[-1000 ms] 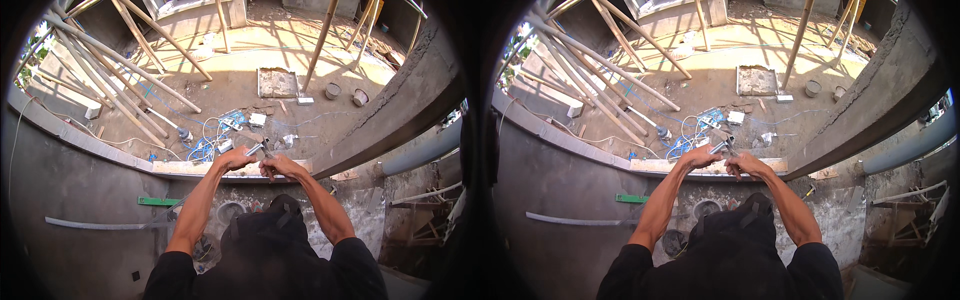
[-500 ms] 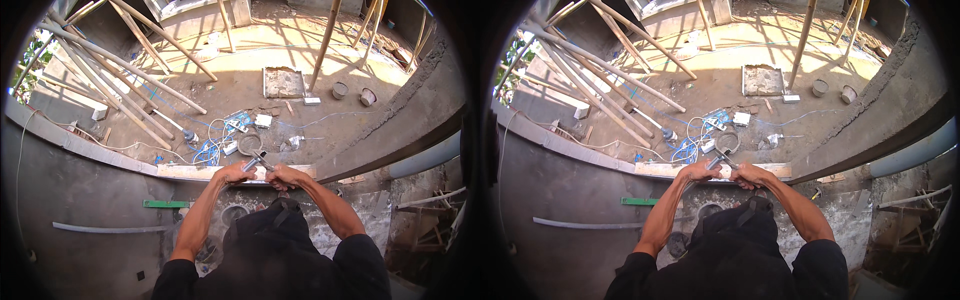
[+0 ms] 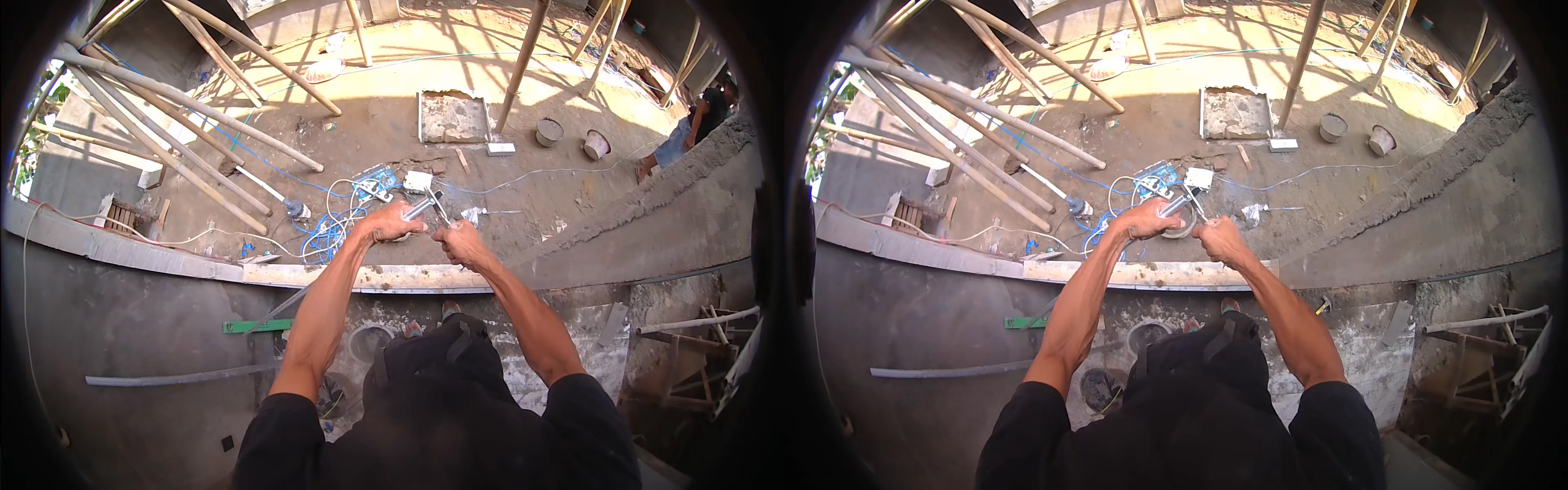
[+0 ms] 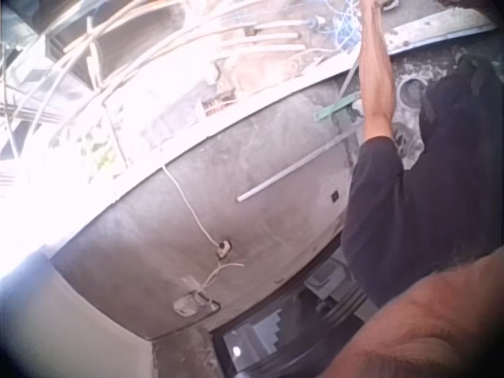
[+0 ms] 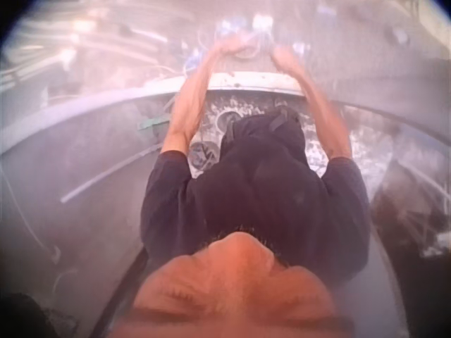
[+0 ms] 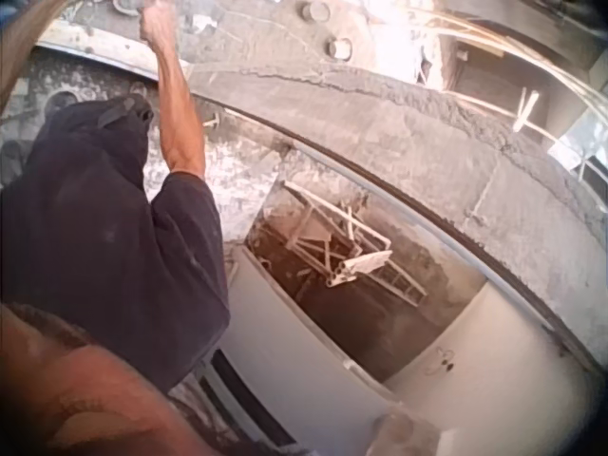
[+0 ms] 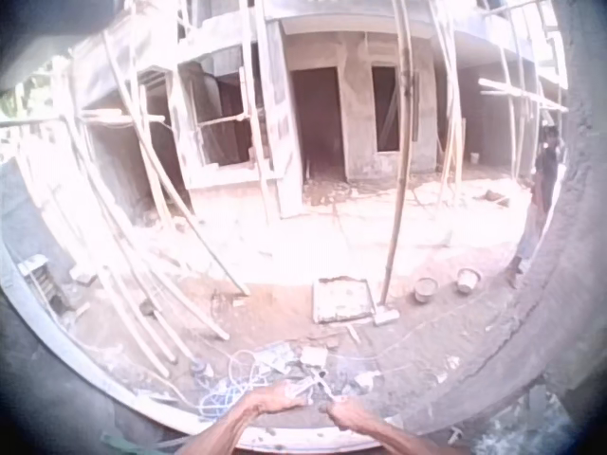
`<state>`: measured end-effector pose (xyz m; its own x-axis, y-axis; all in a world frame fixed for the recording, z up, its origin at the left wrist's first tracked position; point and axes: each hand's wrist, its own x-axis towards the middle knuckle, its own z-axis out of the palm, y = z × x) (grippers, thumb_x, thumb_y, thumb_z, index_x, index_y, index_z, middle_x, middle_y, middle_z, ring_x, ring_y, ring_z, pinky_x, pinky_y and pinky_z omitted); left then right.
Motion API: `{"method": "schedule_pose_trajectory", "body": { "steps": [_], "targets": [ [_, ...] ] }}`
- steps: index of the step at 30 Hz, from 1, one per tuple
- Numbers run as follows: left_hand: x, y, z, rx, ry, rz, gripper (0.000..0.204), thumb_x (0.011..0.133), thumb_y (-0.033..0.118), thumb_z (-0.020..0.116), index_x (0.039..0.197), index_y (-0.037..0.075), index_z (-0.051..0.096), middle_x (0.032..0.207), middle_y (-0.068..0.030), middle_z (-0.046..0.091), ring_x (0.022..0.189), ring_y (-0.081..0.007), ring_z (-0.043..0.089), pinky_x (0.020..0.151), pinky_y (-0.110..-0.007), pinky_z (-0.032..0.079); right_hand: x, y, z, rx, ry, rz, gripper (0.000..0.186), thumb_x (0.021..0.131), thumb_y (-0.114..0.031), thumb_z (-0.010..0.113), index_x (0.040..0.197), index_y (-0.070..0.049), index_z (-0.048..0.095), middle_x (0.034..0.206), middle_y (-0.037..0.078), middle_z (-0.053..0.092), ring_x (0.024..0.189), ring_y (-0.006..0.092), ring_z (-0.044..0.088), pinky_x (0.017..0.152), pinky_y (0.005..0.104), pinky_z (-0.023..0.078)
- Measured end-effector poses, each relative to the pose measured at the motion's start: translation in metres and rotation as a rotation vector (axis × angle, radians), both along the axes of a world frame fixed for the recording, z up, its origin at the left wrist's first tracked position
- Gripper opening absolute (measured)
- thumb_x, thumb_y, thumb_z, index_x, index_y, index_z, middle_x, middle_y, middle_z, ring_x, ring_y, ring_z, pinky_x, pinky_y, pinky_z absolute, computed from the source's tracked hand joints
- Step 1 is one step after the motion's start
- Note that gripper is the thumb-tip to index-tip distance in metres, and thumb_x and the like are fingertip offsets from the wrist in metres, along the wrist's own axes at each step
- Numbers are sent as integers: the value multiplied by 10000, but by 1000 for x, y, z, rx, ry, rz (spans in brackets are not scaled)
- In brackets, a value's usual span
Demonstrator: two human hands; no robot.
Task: The person measures a metal trim piece against a door frame, then uses shears to cut the metal trim into smaller sections.
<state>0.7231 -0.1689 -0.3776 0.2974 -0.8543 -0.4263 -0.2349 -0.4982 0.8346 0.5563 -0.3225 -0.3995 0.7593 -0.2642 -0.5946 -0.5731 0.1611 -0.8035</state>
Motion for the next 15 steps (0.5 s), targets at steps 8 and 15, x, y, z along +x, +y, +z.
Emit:
{"method": "schedule_pose_trajectory", "body": {
  "steps": [8,15],
  "targets": [
    [19,-60,15,230,-575,80,400,813,307,648,1024,-25,721,1011,-290,708,954,-431,698,856,-451,562,36,-35,20,-963,-78,-51,267,820,-244,658,895,8,708,874,281,702,880,474,683,793,542,547],
    [19,-70,31,239,-450,164,391,818,271,644,984,-82,681,870,-252,703,797,-355,702,712,-429,552,50,-55,15,-1116,-150,-53,293,820,-273,654,885,8,704,834,282,694,826,474,682,747,534,546]
  ]
}}
